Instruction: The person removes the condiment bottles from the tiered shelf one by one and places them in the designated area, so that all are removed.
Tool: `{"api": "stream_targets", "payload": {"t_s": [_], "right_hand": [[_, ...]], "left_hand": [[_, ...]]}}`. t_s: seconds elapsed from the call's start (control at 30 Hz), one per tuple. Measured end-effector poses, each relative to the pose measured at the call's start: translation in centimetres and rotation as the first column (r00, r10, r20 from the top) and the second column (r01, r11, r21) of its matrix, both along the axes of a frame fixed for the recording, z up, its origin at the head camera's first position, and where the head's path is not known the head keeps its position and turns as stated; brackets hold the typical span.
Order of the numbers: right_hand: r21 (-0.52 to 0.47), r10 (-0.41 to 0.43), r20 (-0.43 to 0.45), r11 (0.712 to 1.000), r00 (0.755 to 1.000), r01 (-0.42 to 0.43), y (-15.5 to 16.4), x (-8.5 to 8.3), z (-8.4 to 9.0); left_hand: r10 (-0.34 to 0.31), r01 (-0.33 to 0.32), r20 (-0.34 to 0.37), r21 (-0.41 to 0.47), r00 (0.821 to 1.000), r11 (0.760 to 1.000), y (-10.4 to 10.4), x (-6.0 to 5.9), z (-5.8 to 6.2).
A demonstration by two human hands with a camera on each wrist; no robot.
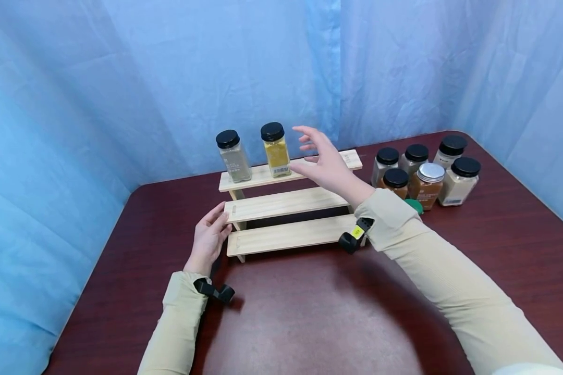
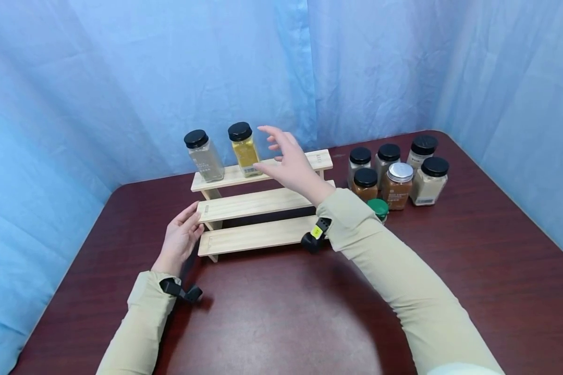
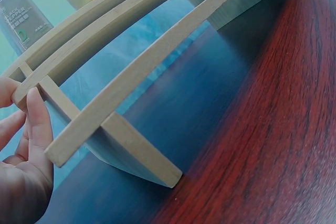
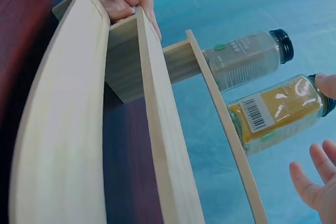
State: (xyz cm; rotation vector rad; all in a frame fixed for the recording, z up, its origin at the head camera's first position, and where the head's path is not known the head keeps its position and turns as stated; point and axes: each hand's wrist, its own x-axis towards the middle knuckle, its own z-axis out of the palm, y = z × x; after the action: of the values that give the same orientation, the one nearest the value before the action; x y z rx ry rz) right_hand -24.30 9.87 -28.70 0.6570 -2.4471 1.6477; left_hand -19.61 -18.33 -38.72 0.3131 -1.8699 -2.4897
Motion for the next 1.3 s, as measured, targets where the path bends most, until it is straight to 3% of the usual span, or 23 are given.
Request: {"api": "stream_targets", "payload": {"t_s": [0.4, 0.87, 1.13, 1.3], "right_hand": [[0.113, 0.02, -0.035, 0.993, 0.999, -0.015, -1.3, -1.3, 0.8], [0.185, 0.043, -0.019, 0.982, 0.999, -0.039, -1.8, -2.2, 0.4], [0.103, 0.066, 0.028, 0.992, 0.997, -0.069, -2.6, -2.3, -0.3], [0.09, 0.032, -0.018, 0.995, 0.999, -0.03, -3.0, -2.4, -0.7]], "left_hand": [[0.005, -0.005, 0.004, -0.016, 1.0, 1.0, 0.0, 0.1, 0.0], [0.003, -0.003, 0.005, -0.045, 1.0, 0.999, -0.1, -0.1, -0.2], [-0.004, 0.004, 0.003, -0.022, 1.0, 1.0, -0.1, 0.0, -0.2], [-0.004, 0.004, -0.007, -0.012, 1.0, 1.0, -0.1, -0.1, -0.2]]}}
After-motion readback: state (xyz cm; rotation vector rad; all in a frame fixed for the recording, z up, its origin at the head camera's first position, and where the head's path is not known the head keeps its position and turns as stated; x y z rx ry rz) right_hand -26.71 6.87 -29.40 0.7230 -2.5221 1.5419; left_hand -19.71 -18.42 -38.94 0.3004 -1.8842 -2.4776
